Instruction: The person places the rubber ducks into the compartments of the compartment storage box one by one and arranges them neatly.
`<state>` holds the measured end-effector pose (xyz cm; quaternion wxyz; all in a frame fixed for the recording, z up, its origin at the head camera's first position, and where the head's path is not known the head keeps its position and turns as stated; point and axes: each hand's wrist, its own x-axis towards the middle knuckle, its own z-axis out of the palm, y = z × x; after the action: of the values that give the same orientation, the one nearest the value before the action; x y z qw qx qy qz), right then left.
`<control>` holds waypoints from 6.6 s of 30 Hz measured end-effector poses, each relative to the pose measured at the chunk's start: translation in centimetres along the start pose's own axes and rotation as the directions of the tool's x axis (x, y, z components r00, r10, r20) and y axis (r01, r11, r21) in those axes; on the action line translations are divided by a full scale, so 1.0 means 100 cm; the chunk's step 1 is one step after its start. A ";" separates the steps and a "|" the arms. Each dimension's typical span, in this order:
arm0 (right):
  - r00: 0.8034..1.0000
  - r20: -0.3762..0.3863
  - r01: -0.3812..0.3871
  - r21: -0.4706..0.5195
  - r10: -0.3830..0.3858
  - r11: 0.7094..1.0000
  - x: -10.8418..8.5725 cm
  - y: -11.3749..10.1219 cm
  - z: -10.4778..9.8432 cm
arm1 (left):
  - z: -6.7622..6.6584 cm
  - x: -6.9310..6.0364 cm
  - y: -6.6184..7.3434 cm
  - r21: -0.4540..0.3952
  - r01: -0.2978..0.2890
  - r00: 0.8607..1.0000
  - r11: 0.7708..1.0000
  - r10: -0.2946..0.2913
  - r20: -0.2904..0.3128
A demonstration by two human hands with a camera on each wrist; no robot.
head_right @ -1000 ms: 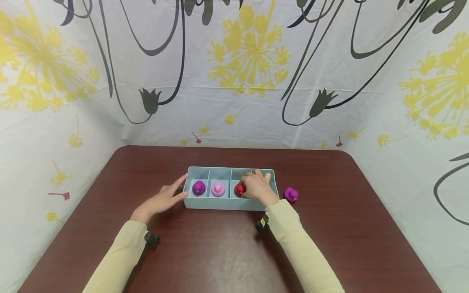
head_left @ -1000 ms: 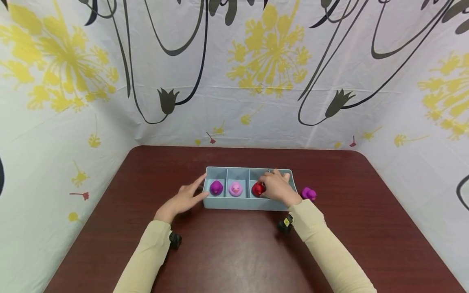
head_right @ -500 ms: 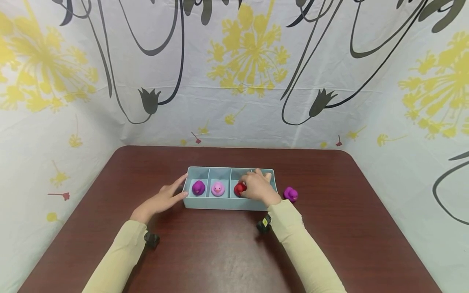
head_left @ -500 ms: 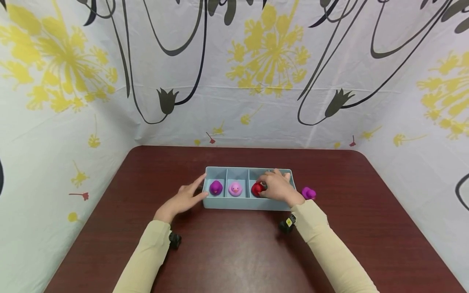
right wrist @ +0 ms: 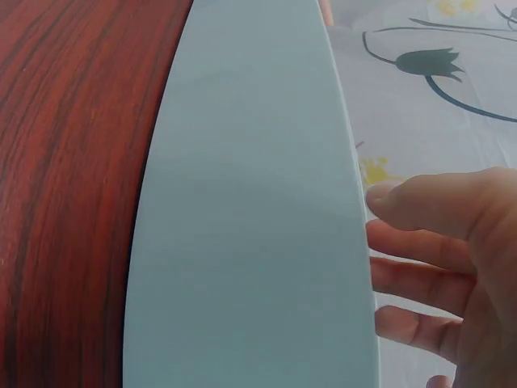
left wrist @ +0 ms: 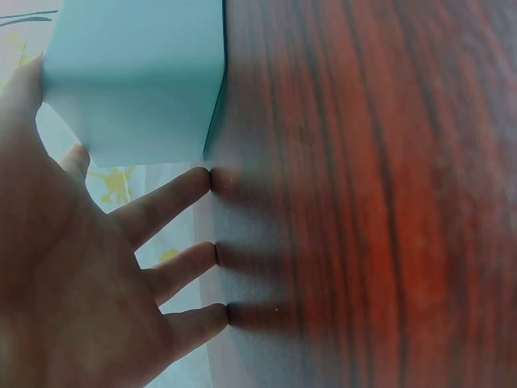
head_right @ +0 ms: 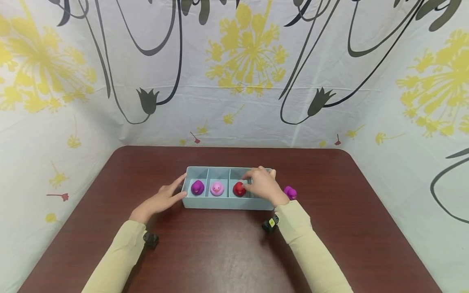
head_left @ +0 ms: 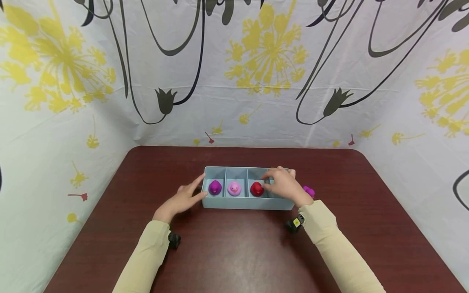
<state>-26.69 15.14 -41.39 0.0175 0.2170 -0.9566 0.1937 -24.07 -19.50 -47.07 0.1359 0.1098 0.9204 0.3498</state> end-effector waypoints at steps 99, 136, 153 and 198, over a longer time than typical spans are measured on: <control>0.985 -0.012 -0.166 0.166 0.170 0.972 -0.083 0.155 -0.011 | 0.001 -0.001 0.003 -0.015 0.026 1.000 1.000 -0.026 0.007; 0.978 -0.046 -0.187 0.256 0.205 0.949 -0.078 0.142 -0.031 | 0.000 -0.001 0.000 -0.014 -0.001 1.000 1.000 0.001 0.007; 0.978 -0.067 -0.176 0.242 0.197 0.954 -0.074 0.132 -0.036 | 0.000 -0.003 0.003 -0.021 0.002 1.000 1.000 -0.002 0.009; 0.993 -0.073 -0.072 0.238 0.092 0.968 -0.046 0.088 -0.040 | 0.000 -0.001 0.001 -0.010 -0.022 1.000 1.000 0.022 0.005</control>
<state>-26.43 25.88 -41.49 0.0234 0.1694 -0.9335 0.3151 -23.92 -19.47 -46.98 0.1349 0.1201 0.9170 0.3556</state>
